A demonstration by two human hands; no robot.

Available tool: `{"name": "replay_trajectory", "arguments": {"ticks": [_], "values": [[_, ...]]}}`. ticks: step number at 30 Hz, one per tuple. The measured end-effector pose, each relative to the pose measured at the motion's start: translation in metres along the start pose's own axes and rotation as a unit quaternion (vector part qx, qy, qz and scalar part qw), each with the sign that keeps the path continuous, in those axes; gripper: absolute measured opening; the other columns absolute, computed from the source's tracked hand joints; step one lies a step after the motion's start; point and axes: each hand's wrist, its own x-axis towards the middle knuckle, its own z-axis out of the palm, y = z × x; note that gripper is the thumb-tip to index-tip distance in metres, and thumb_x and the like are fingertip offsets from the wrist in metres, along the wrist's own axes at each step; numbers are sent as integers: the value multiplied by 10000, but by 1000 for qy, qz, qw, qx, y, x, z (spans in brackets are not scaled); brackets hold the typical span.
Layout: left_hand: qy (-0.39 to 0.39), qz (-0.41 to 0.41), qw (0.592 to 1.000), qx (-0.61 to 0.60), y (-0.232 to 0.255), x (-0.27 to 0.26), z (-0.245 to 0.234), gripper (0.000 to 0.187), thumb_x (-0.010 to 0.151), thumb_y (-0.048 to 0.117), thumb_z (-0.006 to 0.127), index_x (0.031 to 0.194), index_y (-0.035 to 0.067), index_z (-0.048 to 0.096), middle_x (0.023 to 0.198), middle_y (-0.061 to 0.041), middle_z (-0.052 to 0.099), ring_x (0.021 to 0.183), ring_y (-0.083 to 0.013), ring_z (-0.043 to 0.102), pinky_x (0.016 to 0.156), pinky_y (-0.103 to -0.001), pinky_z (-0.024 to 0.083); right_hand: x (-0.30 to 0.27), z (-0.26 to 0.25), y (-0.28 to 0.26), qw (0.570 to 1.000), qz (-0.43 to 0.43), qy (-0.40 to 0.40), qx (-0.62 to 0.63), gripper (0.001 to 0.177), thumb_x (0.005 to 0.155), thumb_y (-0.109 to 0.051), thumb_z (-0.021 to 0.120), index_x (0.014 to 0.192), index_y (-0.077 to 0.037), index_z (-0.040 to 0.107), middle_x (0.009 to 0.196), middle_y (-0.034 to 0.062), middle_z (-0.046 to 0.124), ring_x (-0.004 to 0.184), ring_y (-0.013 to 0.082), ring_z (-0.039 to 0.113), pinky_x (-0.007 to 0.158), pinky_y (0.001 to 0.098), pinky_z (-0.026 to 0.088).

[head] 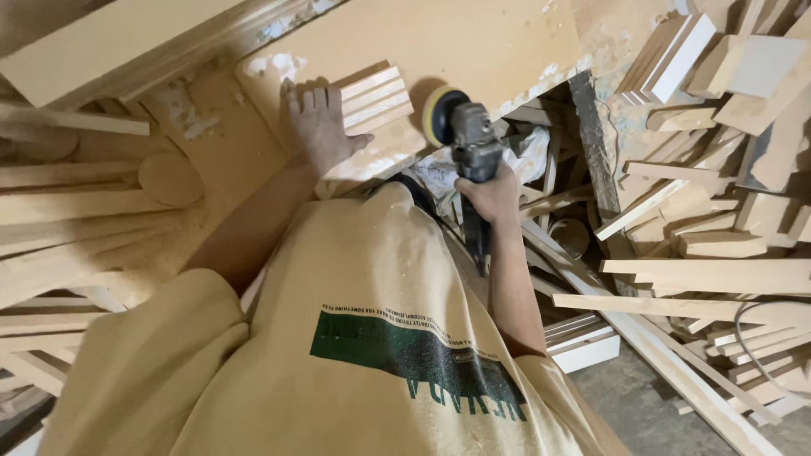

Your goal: The person sands small wooden trim pieces using a power sander, handling several pieces one at a time over a pile of scrap wood.

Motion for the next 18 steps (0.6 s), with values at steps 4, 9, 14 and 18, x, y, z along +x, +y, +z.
{"name": "replay_trajectory", "arguments": {"ticks": [4,9,14,18], "values": [[-65,21,997,-39,-6,-14,-24,1466,834,987,600,1795,-31,164,1833,-241,302,1613,-449,403,1337,-740,155,-2,10,-32,996,-70,-18,-43,506,667,-340,852,1136,-166,775,980,40,846,869,240,774,838,380,605],[-47,22,998,-17,-4,-3,-12,1228,769,648,914,1683,-5,419,1476,-183,604,1323,-347,589,1305,-603,337,21,30,-43,972,-166,-37,-161,837,707,-415,902,1410,-53,627,1106,189,832,983,444,797,892,500,660],[2,18,1000,-20,-3,-3,8,1191,702,590,941,1631,5,478,1381,-135,606,1207,-304,588,1253,-641,362,37,43,-79,958,-222,-66,-168,642,803,-319,903,1294,3,642,1027,144,813,846,318,796,722,398,688],[-12,14,1000,1,-2,-5,5,1265,707,657,911,1669,-12,435,1461,-154,601,1257,-302,598,1297,-676,318,40,31,-91,964,-229,-62,-124,946,882,-752,870,1402,9,660,1092,136,878,875,244,887,751,364,755]]}}
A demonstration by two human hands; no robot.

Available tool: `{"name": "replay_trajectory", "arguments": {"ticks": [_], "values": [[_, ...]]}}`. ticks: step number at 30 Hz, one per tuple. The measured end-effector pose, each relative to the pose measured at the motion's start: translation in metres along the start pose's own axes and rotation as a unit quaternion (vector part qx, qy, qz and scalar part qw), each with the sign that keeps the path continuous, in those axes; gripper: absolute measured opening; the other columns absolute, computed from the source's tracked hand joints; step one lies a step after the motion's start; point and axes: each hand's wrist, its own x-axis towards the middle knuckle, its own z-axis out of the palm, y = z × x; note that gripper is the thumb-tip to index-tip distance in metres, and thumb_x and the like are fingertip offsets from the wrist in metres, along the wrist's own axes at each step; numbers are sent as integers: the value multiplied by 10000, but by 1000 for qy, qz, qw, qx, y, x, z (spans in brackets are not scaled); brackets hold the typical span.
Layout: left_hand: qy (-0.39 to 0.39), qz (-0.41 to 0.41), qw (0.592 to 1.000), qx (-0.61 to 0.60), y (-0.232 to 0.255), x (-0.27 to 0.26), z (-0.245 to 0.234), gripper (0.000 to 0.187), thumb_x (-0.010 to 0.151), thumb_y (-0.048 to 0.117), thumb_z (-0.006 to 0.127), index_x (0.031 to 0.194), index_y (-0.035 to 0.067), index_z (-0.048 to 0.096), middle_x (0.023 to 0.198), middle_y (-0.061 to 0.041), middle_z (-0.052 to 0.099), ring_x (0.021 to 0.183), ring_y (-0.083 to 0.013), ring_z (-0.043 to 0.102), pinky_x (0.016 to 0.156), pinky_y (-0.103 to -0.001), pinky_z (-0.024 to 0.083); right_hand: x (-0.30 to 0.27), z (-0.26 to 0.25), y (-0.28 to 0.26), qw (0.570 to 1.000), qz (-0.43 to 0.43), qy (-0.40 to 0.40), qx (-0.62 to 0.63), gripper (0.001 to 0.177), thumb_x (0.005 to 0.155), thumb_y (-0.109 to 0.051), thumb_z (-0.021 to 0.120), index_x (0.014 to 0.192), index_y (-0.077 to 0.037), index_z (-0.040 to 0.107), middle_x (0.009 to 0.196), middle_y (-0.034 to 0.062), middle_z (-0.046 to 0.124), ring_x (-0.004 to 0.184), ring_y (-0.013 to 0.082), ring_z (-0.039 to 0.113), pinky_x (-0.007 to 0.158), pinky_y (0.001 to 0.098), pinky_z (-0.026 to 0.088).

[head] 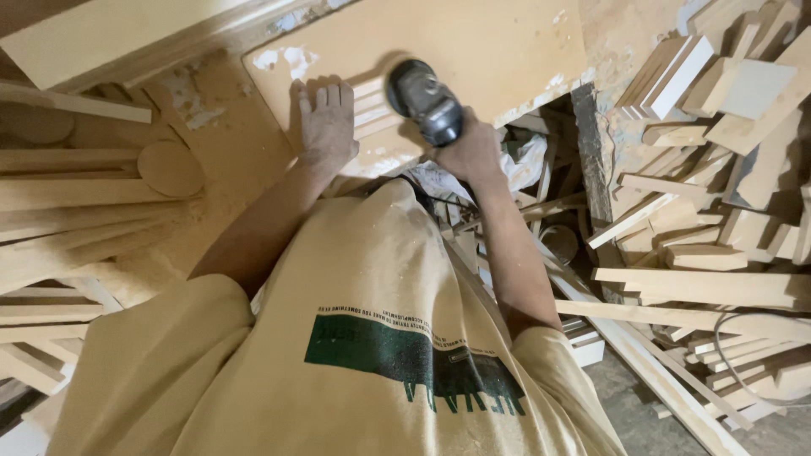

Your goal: The person sands small wooden trim pieces using a power sander, handling several pieces one at a time over a pile of scrap wood.

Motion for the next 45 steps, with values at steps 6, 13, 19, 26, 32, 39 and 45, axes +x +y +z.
{"name": "replay_trajectory", "arguments": {"ticks": [6,13,19,26,32,39,45], "values": [[-64,6,996,-61,-4,6,-18,1186,747,509,948,1685,13,418,1467,-155,586,1303,-339,577,1307,-697,270,-29,-12,-14,986,126,-90,-68,795,771,-124,939,1476,-71,576,1222,87,780,1121,248,767,975,367,704],[-7,9,1000,-10,-1,2,-1,1245,702,638,929,1663,7,451,1435,-160,605,1258,-323,592,1276,-686,329,-50,-17,17,989,109,-100,-21,950,730,-47,931,1595,-65,538,1273,122,816,1114,280,817,1025,403,694],[-79,11,997,-19,-1,5,-8,1220,798,642,895,1709,18,378,1467,-160,573,1284,-329,573,1263,-632,362,-36,-3,21,995,88,0,-48,853,704,-266,859,1503,-63,641,1204,139,847,1040,366,813,978,436,674],[27,-6,1000,-7,2,0,6,1216,670,569,966,1638,15,481,1432,-152,616,1274,-329,592,1242,-656,338,-4,-9,-2,997,72,-25,-27,799,886,-611,905,1413,-76,631,1126,76,827,949,209,821,796,330,723],[38,-35,999,15,9,1,7,1307,644,557,951,1703,7,417,1485,-148,582,1332,-330,568,1295,-739,197,-22,-34,64,990,81,100,63,526,695,-345,878,1154,-121,751,1064,85,854,904,274,791,839,409,651],[-88,-6,996,-29,42,21,-46,1122,871,548,905,1729,49,383,1600,-170,462,1496,-374,439,1257,-641,382,-35,33,223,896,318,124,285,643,608,-551,1045,1098,-185,845,999,155,842,1014,404,827,892,514,655],[-24,-40,896,-441,99,43,-91,1038,611,393,1145,1367,-45,584,1380,-307,572,1334,-521,603,1138,-585,528,-140,-21,243,734,202,311,569,350,714,-166,999,998,-48,833,925,178,776,864,333,759,820,480,617]]}}
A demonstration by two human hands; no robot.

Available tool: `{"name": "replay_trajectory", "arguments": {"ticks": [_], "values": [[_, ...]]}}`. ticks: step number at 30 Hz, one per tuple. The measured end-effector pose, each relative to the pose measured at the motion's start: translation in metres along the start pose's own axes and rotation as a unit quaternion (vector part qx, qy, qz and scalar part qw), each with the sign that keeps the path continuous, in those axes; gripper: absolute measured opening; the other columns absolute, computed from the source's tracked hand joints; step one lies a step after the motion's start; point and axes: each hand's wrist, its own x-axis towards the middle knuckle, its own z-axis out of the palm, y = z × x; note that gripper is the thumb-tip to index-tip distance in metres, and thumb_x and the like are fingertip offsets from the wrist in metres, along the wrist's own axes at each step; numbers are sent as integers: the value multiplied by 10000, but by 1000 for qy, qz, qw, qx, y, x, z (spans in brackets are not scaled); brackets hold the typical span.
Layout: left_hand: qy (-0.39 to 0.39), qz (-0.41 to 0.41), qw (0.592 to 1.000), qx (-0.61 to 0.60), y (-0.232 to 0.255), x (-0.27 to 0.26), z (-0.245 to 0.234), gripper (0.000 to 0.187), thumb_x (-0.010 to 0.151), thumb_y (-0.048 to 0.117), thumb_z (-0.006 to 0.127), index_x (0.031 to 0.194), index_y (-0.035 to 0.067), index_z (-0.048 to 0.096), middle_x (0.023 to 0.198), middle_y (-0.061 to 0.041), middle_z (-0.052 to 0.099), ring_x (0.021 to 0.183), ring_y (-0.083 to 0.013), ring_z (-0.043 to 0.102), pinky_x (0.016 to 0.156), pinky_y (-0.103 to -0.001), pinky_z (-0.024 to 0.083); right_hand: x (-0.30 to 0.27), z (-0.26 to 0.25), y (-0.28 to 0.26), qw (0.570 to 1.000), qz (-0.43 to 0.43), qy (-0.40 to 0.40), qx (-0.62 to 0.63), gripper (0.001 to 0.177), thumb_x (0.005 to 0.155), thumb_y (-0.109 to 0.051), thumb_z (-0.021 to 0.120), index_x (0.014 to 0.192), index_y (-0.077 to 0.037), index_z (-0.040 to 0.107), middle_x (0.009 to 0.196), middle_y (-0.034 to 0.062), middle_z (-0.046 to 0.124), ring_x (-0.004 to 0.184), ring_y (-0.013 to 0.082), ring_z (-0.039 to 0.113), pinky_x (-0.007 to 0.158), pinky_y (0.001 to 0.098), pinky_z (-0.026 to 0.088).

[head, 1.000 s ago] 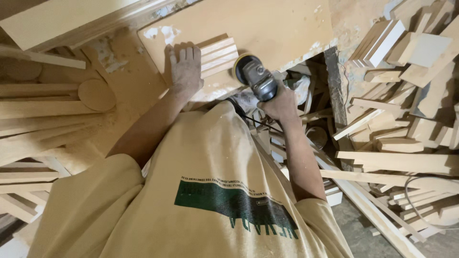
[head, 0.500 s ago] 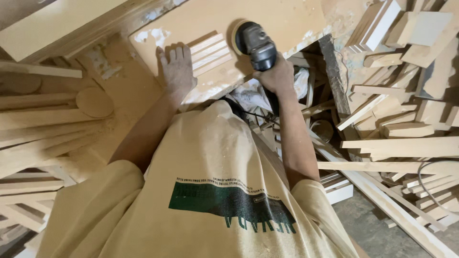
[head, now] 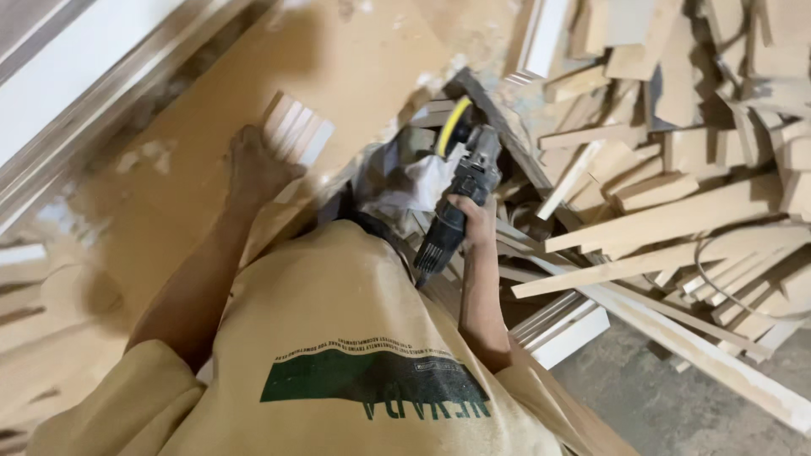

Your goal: The person sands small wooden trim pieces using a power sander, handling several pieces one at a time over a pile of scrap wood.

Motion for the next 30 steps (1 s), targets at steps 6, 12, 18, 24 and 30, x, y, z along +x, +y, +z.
{"name": "replay_trajectory", "arguments": {"ticks": [6,12,18,24,30], "values": [[-27,97,972,-211,108,148,196,488,712,378,1154,992,107,861,956,-157,835,944,-328,840,823,-439,655,14,-94,7,980,-7,99,173,366,728,-54,944,1066,-29,804,963,157,765,842,344,756,818,494,614],[-124,-70,942,-305,267,267,361,758,693,533,1103,1194,29,837,1051,-169,843,870,-244,850,771,-398,681,-14,-119,-14,968,-39,181,168,407,707,-14,888,1099,-8,778,946,169,704,811,315,690,778,498,609],[-186,-110,942,-255,327,285,404,1067,760,722,997,1522,53,667,1465,-196,742,1389,-314,729,1114,-431,618,-12,-186,58,955,-25,233,180,327,750,-18,845,1063,46,775,896,197,716,761,317,727,725,463,623],[-231,-122,964,-42,377,255,339,800,959,833,584,1470,241,753,1405,-9,806,1440,-238,669,1135,-310,508,5,-198,35,952,0,180,249,236,790,9,702,1010,87,672,836,219,705,665,361,694,634,469,631],[114,180,958,193,243,328,459,741,1092,792,348,639,298,661,701,-19,676,725,-254,713,620,-456,472,62,-219,91,972,-34,121,200,196,797,-96,786,947,30,780,869,124,755,700,275,699,649,400,597]]}}
